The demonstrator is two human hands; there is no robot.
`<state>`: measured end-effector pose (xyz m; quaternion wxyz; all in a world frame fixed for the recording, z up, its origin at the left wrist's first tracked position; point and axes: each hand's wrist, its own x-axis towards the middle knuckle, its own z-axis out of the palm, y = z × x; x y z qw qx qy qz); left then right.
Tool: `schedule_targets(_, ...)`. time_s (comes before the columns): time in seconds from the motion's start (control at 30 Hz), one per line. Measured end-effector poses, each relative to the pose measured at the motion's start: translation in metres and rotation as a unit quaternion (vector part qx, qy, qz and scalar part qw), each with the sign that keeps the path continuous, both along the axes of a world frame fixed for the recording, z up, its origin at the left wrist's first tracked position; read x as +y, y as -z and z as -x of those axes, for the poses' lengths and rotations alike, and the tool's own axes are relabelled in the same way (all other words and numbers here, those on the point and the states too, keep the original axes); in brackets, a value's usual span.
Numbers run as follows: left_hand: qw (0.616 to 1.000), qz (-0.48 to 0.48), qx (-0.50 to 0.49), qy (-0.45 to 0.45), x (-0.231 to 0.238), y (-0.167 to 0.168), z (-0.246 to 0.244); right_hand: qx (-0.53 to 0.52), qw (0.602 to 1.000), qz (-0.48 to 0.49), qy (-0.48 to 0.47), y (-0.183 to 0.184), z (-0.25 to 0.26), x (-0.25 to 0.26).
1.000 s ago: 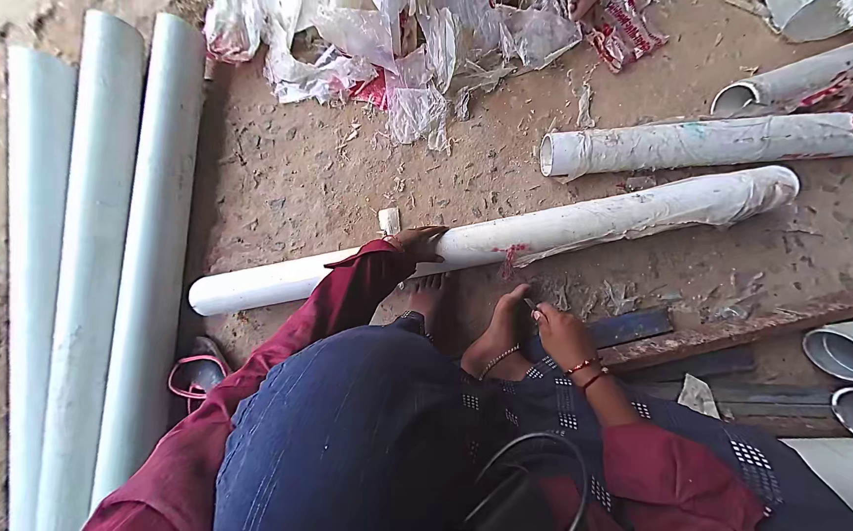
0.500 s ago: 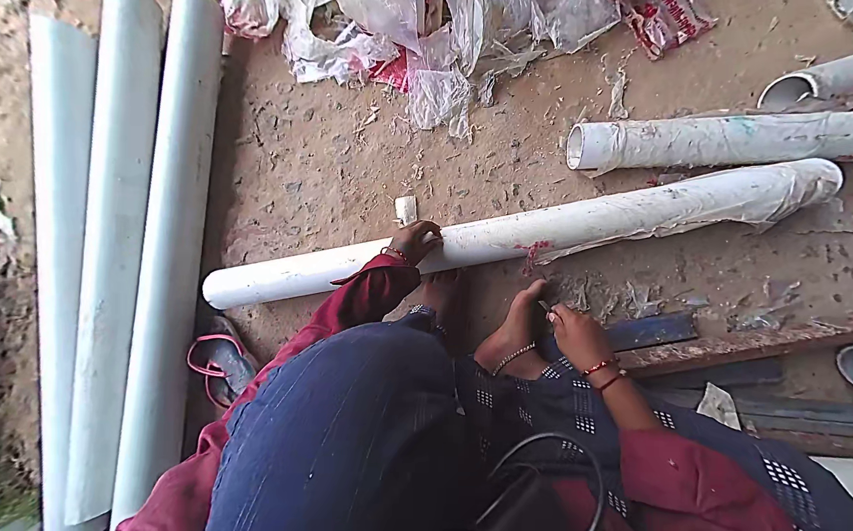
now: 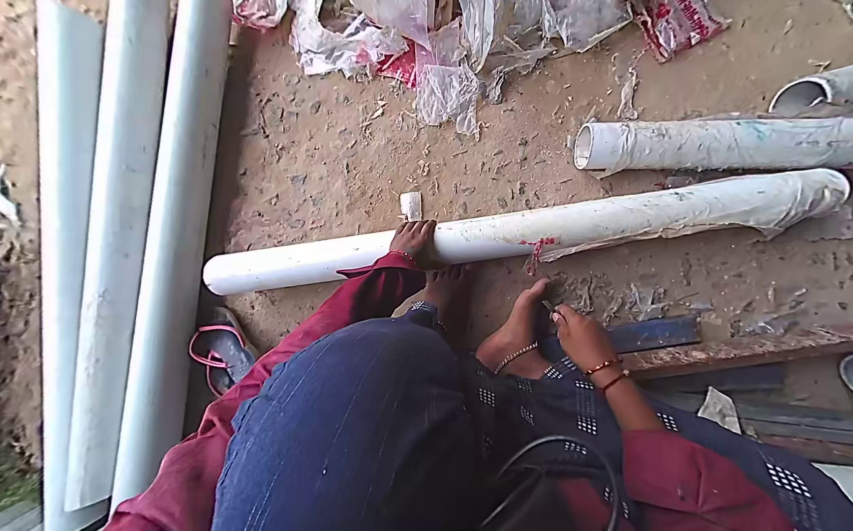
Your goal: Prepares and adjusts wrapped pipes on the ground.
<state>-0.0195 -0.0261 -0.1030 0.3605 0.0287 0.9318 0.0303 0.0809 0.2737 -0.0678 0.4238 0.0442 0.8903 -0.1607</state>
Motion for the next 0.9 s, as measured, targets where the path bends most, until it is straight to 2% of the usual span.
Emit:
schedule_targets(0.03, 0.986, -0.070, 0.150, -0.001, -0.015, 0.036, -0.022, -0.001, 1.000, -0.001, 0.000, 0.002, 0.001, 0.001)
schedule_targets(0.07, 0.964, -0.123, 0.236, -0.004, -0.022, 0.060, -0.036, 0.000, 1.000, -0.001, 0.001, 0.004, 0.001, 0.002)
schedule_targets(0.13, 0.938, -0.189, 0.291, -0.009, -0.028, 0.073, -0.057, 0.003, 1.000, 0.003, 0.011, 0.006, 0.001, 0.003)
schedule_targets(0.27, 0.906, -0.300, 0.297, -0.018, -0.040, 0.052, -0.075, 0.031, 0.999, 0.009, 0.030, 0.009, 0.002, 0.004)
schedule_targets(0.4, 0.880, -0.347, 0.321, -0.056, -0.041, 0.059, -0.079, 0.028, 0.999, 0.006, 0.027, 0.009, -0.001, 0.003)
schedule_targets(0.5, 0.883, -0.337, 0.321, -0.066, -0.040, 0.062, -0.072, 0.021, 1.000, -0.004, 0.019, 0.010, -0.004, 0.002)
schedule_targets(0.7, 0.868, -0.393, 0.291, -0.084, -0.038, 0.061, -0.072, 0.010, 1.000, -0.019, 0.005, 0.012, -0.006, 0.000)
schedule_targets(0.9, 0.899, -0.344, 0.219, -0.160, -0.018, 0.038, -0.067, 0.005, 1.000, -0.015, -0.001, 0.010, -0.007, -0.003)
